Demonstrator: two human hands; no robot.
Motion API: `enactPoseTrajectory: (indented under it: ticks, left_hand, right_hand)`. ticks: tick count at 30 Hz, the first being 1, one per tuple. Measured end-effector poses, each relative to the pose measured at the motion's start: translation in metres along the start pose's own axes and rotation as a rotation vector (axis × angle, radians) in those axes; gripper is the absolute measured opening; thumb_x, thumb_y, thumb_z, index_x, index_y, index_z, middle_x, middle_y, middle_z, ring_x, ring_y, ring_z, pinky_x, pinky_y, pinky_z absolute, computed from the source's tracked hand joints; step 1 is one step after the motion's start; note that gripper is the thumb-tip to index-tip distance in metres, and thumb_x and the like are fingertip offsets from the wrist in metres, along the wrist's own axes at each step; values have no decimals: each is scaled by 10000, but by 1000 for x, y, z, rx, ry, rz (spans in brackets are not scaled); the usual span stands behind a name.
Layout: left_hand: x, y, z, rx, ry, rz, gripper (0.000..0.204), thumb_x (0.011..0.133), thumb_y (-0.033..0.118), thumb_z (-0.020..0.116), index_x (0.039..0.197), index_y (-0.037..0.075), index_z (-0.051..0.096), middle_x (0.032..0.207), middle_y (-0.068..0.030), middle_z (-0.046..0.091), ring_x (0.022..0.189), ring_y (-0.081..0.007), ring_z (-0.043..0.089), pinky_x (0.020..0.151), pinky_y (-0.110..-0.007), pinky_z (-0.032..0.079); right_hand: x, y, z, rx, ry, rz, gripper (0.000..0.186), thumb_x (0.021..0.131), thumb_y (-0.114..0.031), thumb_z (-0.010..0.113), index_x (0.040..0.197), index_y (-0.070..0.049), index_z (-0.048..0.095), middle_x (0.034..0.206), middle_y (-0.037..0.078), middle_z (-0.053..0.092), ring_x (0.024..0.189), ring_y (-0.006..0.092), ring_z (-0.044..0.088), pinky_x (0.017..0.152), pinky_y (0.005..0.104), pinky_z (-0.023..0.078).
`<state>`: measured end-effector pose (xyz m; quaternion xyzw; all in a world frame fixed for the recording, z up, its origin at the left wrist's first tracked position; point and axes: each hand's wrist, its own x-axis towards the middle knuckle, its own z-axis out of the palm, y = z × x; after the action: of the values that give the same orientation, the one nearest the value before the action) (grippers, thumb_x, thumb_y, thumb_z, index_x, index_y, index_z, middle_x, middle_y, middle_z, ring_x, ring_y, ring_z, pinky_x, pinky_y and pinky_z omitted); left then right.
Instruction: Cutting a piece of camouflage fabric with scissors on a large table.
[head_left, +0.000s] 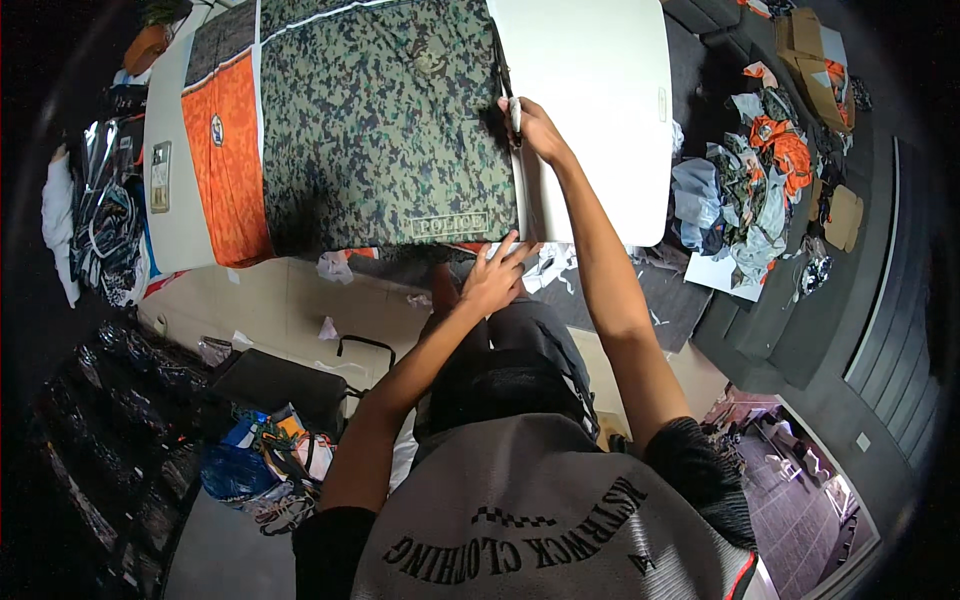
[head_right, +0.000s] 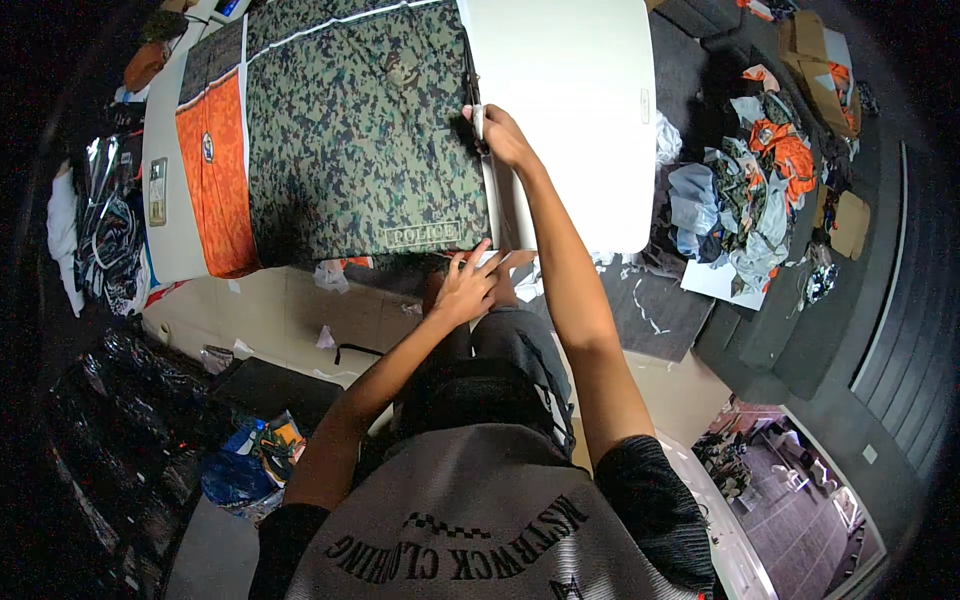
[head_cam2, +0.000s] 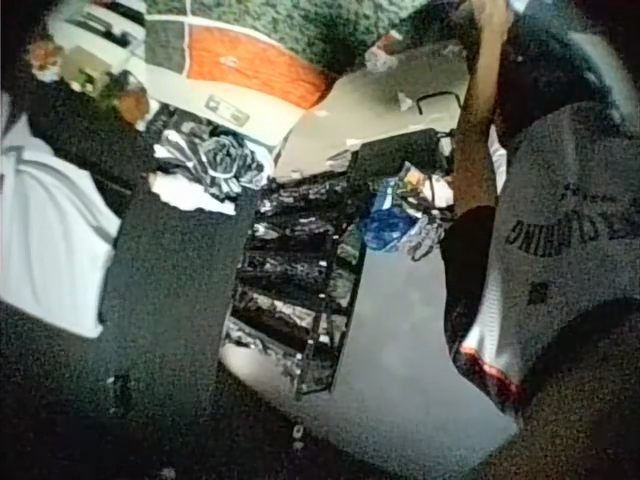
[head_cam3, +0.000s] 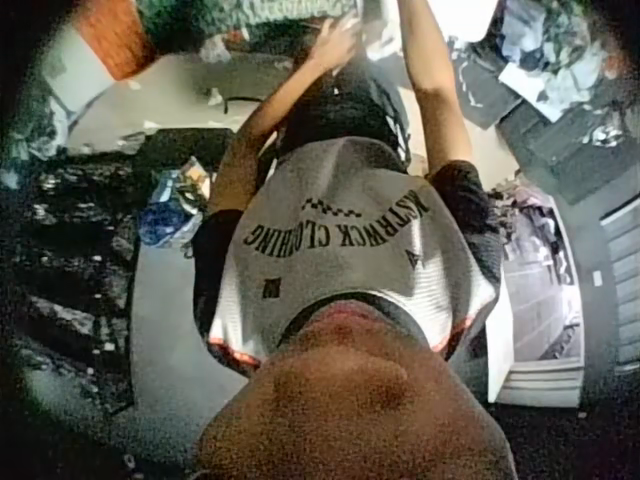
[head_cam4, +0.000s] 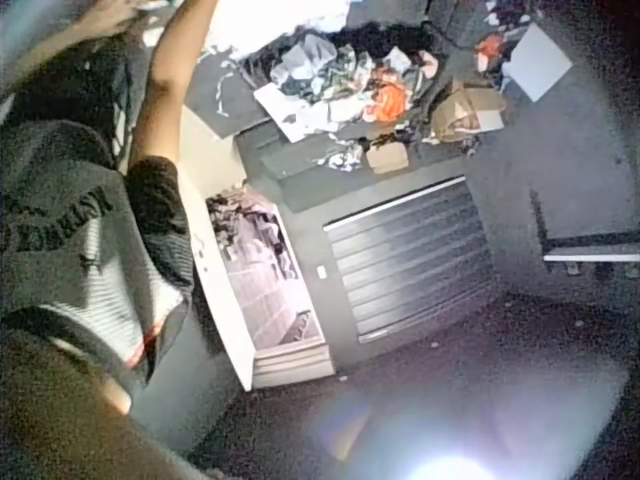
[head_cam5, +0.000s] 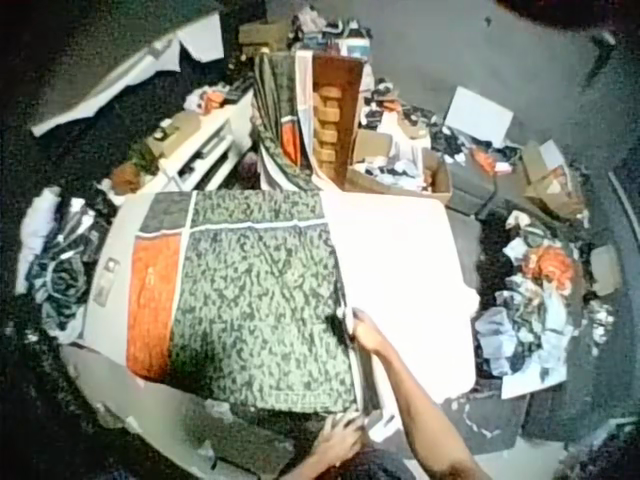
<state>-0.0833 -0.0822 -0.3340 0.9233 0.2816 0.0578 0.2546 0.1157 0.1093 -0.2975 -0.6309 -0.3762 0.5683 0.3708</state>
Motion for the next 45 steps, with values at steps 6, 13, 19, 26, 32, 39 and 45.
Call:
enactPoseTrajectory:
  ticks: [6, 13, 19, 26, 32, 39, 45]
  left_hand:
    - [2, -1, -2, 6, -9, 7, 215, 813, 208, 599, 959, 70, 676, 1474, 13, 383, 1449, -250, 186, 1001, -489, 299]
    - [2, -1, -2, 16, -10, -10, 242, 806, 216, 605, 993, 77, 668, 1427, -2, 430, 1445, -253, 202, 1006, -498, 307]
    - [3, 0, -2, 23, 17, -7, 252, 803, 218, 606, 1015, 90, 654, 1411, -8, 444, 1440, -253, 219, 1008, -499, 316]
    - [2, 2, -5, 30, 25, -7, 234, 803, 205, 604, 1009, 103, 648, 1396, -7, 453, 1442, -246, 222, 1008, -496, 323]
    - [3, 3, -5, -7, 9, -36, 218, 804, 194, 600, 997, 110, 654, 1391, -3, 456, 1446, -240, 215, 1012, -500, 323]
    - [3, 1, -2, -10, 5, -34, 191, 815, 186, 587, 973, 112, 665, 1399, 4, 450, 1444, -233, 222, 1011, -508, 326]
    - [2, 0, 4, -24, 24, -36, 183, 828, 184, 575, 967, 114, 671, 1424, 19, 428, 1442, -232, 228, 1007, -513, 329]
  right_hand:
    - [6, -9, -3, 18, 16, 48, 493, 915, -514, 553, 874, -23, 554, 716, 45, 536, 634, 139, 499, 593, 267, 413]
    - [15, -14, -5, -7, -9, 3, 461, 926, -496, 547, 855, -40, 545, 706, 41, 528, 623, 137, 495, 587, 265, 412]
    - [21, -13, -5, -4, -24, -27, 411, 955, -458, 520, 808, -74, 523, 680, 36, 516, 599, 137, 480, 571, 273, 408]
    - [33, -17, -6, -10, 7, 18, 386, 954, -435, 531, 798, -83, 517, 676, 37, 517, 596, 143, 485, 569, 277, 412]
    - [36, -14, -4, 7, -6, -30, 382, 956, -432, 527, 793, -88, 516, 668, 36, 515, 597, 143, 489, 567, 276, 410]
    - [45, -20, -7, -14, -4, -1, 382, 959, -436, 525, 795, -91, 519, 676, 33, 514, 596, 139, 481, 568, 269, 399]
    - [50, -23, -7, -9, -2, -10, 389, 954, -446, 533, 793, -92, 522, 684, 31, 512, 607, 135, 475, 569, 268, 392]
